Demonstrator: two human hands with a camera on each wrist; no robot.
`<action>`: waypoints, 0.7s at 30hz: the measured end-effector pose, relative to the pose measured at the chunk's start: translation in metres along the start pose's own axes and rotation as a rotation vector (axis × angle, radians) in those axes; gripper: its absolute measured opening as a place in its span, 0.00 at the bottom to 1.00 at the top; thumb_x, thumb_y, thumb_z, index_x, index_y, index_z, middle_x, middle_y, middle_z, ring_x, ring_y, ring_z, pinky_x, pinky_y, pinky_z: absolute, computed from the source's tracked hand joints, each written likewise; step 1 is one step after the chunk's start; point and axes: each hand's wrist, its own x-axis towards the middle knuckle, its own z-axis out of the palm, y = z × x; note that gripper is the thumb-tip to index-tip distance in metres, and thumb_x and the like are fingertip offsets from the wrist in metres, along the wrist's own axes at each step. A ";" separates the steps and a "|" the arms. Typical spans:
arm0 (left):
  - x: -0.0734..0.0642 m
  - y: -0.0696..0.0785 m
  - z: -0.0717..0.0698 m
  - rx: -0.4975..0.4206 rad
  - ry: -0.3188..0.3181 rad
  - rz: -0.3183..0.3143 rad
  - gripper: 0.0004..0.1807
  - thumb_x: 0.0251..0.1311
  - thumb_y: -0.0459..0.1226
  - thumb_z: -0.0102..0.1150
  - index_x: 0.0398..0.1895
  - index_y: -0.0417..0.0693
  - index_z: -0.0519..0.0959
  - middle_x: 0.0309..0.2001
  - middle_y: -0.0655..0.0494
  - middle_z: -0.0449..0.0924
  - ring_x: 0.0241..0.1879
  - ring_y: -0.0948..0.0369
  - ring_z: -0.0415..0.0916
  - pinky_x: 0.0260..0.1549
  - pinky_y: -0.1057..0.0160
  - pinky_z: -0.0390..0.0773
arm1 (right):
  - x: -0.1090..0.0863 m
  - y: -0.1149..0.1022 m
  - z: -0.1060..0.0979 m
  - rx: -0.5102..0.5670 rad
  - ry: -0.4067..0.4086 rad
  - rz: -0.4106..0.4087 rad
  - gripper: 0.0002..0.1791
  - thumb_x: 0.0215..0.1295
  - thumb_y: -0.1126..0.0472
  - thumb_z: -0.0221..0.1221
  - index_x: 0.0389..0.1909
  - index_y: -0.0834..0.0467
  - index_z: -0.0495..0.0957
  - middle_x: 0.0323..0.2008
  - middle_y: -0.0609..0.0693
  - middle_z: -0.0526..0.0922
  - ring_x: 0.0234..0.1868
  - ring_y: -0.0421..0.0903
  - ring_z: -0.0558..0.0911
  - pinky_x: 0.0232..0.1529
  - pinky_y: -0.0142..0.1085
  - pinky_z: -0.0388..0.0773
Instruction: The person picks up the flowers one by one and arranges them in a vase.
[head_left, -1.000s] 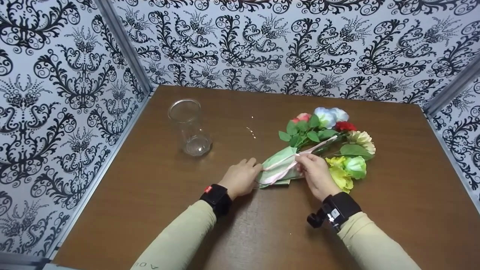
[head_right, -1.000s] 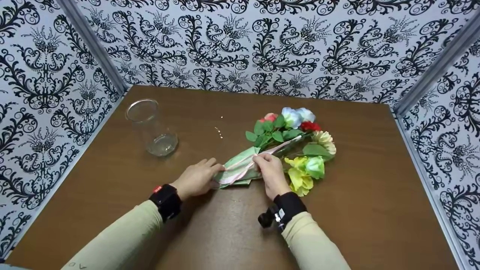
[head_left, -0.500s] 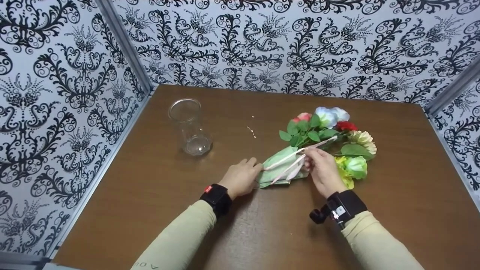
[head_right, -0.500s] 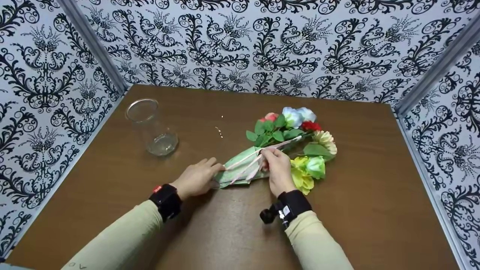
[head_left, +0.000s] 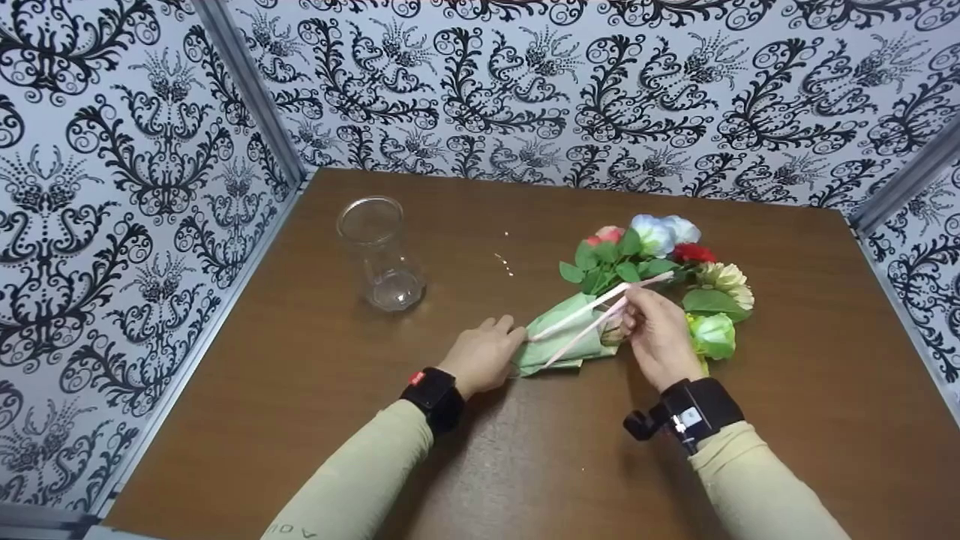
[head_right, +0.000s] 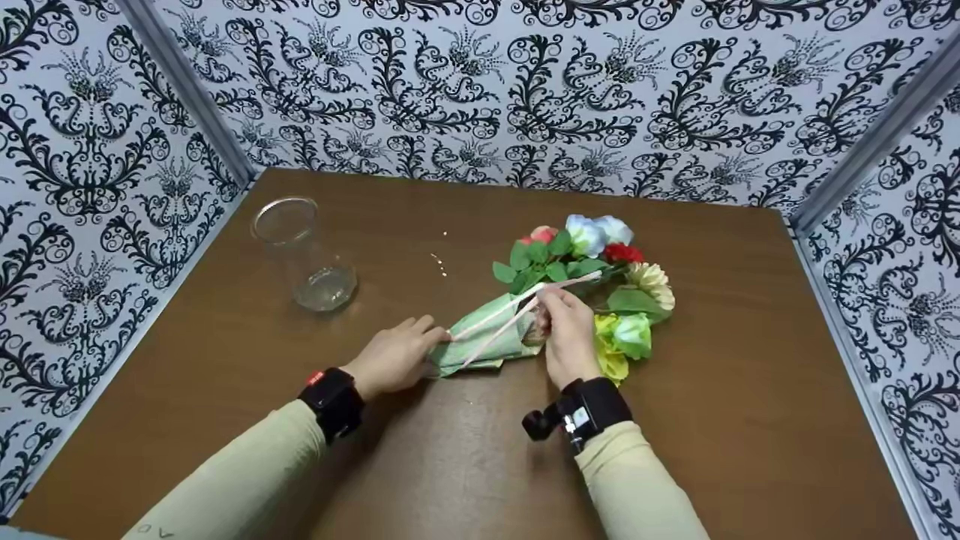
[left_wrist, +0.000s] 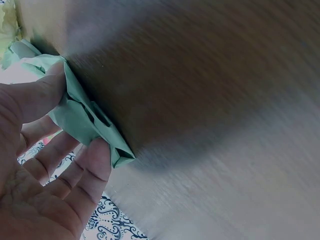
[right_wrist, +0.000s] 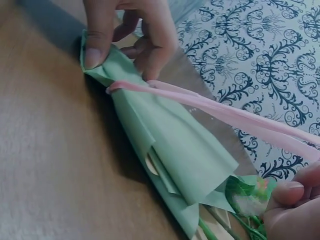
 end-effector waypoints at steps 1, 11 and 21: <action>0.000 0.000 0.000 -0.001 0.000 -0.001 0.21 0.54 0.33 0.68 0.53 0.50 0.78 0.46 0.52 0.75 0.44 0.51 0.78 0.33 0.52 0.82 | 0.000 -0.001 0.000 0.004 0.009 -0.006 0.17 0.76 0.69 0.52 0.26 0.57 0.80 0.20 0.46 0.74 0.23 0.41 0.70 0.29 0.31 0.65; 0.000 -0.001 0.001 -0.008 -0.012 -0.003 0.22 0.53 0.35 0.69 0.53 0.49 0.78 0.46 0.52 0.75 0.43 0.51 0.77 0.33 0.52 0.82 | 0.000 -0.008 -0.006 0.005 -0.018 -0.020 0.16 0.76 0.69 0.49 0.29 0.58 0.81 0.29 0.50 0.87 0.25 0.42 0.74 0.31 0.32 0.65; 0.001 -0.002 0.001 -0.017 -0.020 -0.006 0.23 0.53 0.35 0.70 0.54 0.51 0.78 0.46 0.52 0.75 0.44 0.52 0.77 0.34 0.52 0.81 | -0.003 -0.022 -0.016 0.054 -0.026 -0.035 0.07 0.74 0.73 0.53 0.42 0.58 0.68 0.27 0.52 0.83 0.24 0.42 0.77 0.27 0.30 0.72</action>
